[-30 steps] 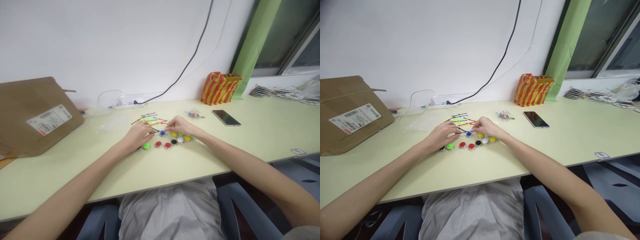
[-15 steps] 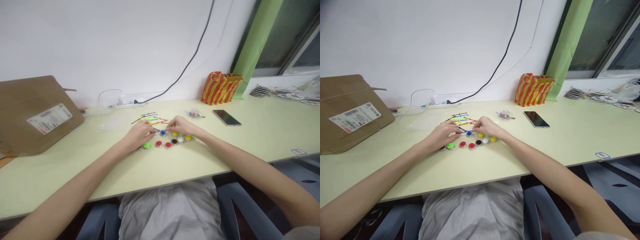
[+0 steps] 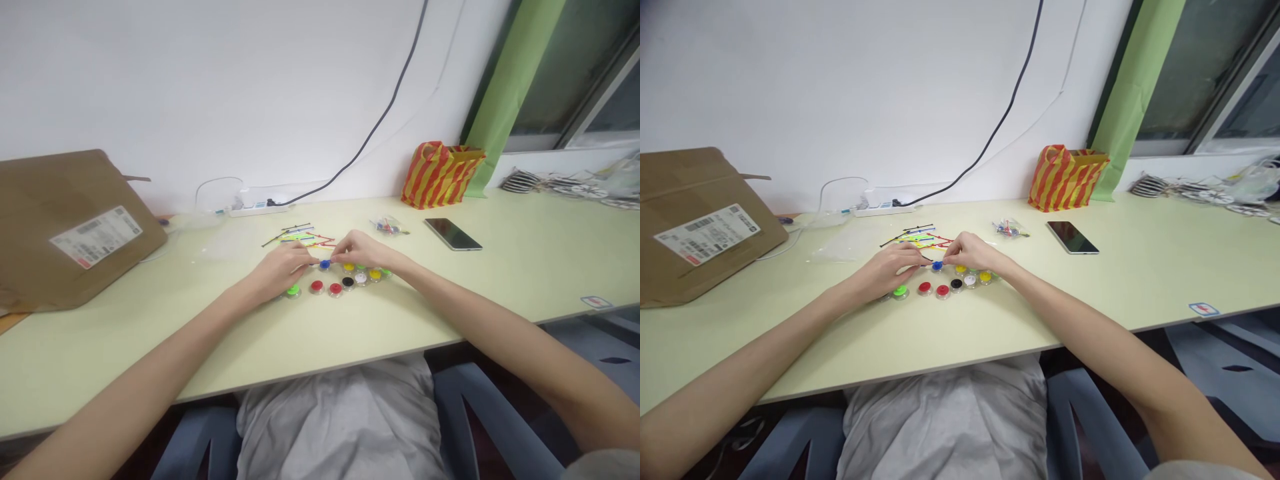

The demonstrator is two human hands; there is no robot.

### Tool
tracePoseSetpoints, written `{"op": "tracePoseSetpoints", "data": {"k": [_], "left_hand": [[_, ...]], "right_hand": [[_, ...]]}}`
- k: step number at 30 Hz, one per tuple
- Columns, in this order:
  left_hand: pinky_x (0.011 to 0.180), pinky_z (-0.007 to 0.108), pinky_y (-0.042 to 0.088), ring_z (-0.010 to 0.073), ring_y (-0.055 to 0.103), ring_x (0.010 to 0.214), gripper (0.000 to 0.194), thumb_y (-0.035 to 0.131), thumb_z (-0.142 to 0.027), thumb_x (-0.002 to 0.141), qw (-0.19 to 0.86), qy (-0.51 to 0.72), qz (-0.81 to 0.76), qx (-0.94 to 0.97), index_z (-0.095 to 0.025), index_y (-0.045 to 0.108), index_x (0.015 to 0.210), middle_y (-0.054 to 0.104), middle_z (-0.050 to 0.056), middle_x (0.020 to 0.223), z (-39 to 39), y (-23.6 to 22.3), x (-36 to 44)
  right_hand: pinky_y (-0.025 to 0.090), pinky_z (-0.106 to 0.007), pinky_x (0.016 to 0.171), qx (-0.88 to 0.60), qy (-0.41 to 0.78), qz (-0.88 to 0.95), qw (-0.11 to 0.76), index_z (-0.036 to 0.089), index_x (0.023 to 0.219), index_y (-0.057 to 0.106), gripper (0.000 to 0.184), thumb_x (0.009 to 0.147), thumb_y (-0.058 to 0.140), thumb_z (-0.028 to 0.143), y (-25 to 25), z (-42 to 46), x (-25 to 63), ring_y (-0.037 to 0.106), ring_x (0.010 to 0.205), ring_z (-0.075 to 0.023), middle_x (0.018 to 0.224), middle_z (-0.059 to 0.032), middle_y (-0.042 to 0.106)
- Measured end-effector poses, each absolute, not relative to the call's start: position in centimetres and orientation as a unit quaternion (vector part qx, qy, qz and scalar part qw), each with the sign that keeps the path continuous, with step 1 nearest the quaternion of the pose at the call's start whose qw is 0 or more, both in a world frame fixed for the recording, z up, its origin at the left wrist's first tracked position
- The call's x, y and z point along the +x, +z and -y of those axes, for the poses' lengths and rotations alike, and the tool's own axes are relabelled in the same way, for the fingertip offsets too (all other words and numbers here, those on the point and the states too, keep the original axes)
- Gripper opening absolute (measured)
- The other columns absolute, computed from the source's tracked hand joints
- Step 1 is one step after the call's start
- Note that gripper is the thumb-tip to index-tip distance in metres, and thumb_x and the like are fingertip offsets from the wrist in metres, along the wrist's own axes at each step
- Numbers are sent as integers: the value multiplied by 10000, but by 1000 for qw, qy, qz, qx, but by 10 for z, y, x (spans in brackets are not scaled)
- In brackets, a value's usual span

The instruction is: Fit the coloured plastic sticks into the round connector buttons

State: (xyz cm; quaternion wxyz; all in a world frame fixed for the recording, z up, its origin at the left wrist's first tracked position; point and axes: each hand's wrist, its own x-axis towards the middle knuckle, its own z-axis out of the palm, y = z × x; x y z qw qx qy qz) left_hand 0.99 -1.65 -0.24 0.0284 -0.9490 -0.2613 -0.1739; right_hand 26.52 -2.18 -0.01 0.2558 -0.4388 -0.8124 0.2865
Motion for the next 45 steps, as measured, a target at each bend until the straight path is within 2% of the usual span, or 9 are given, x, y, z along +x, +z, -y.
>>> {"op": "tracePoseSetpoints", "data": {"k": [5, 10, 15, 22, 30, 38, 45], "left_hand": [[861, 377, 497, 243, 621, 965, 363, 439, -146, 993, 20, -149, 257, -955, -209, 740, 1186, 726, 91, 984, 18, 0, 12], [925, 402, 474, 255, 579, 1005, 335, 491, -174, 980, 22, -138, 257, -956, -231, 755, 1178, 716, 84, 984, 19, 3, 12], [910, 388, 461, 262, 537, 1022, 352, 488, -192, 988, 37, -125, 261, -957, -256, 759, 1203, 697, 79, 963, 21, 5, 13], [928, 411, 458, 265, 542, 1029, 343, 472, -211, 1000, 51, -122, 246, -960, -229, 758, 1189, 696, 89, 992, 16, 2, 10], [962, 426, 450, 270, 546, 1072, 330, 477, -194, 984, 49, -121, 237, -963, -247, 764, 1138, 699, 79, 1004, 15, 0, 11], [931, 427, 443, 272, 554, 1025, 337, 460, -173, 976, 40, -105, 236, -965, -251, 779, 1053, 694, 74, 945, 19, 6, 13], [948, 433, 446, 272, 559, 1033, 373, 444, -135, 952, 38, -103, 238, -965, -257, 787, 1032, 694, 75, 963, 18, 4, 14]], "right_hand": [[342, -272, 613, -434, 284, 817, 251, 80, 875, 821, 334, 807, 649, 357, 0, 20, 266, 456, 635, -126, 694, -46, 678], [320, -273, 600, -439, 300, 811, 245, 83, 828, 805, 341, 791, 661, 390, 1, 22, 265, 426, 625, -121, 655, -32, 638], [298, -273, 580, -447, 302, 806, 244, 83, 783, 787, 342, 773, 672, 405, 1, 22, 264, 389, 611, -112, 615, -12, 584], [237, -276, 552, -465, 329, 785, 243, 95, 723, 740, 296, 751, 667, 380, 3, 22, 261, 316, 590, -97, 559, 31, 454], [245, -273, 546, -466, 340, 783, 233, 94, 729, 737, 286, 735, 677, 373, 8, 25, 259, 320, 573, -93, 556, 29, 459], [231, -275, 537, -452, 354, 785, 232, 116, 682, 710, 256, 739, 688, 365, 6, 22, 261, 300, 570, -92, 538, 40, 423], [255, -269, 539, -457, 352, 783, 231, 106, 742, 755, 247, 725, 699, 345, 2, 14, 262, 338, 567, -97, 549, 24, 484]]}}
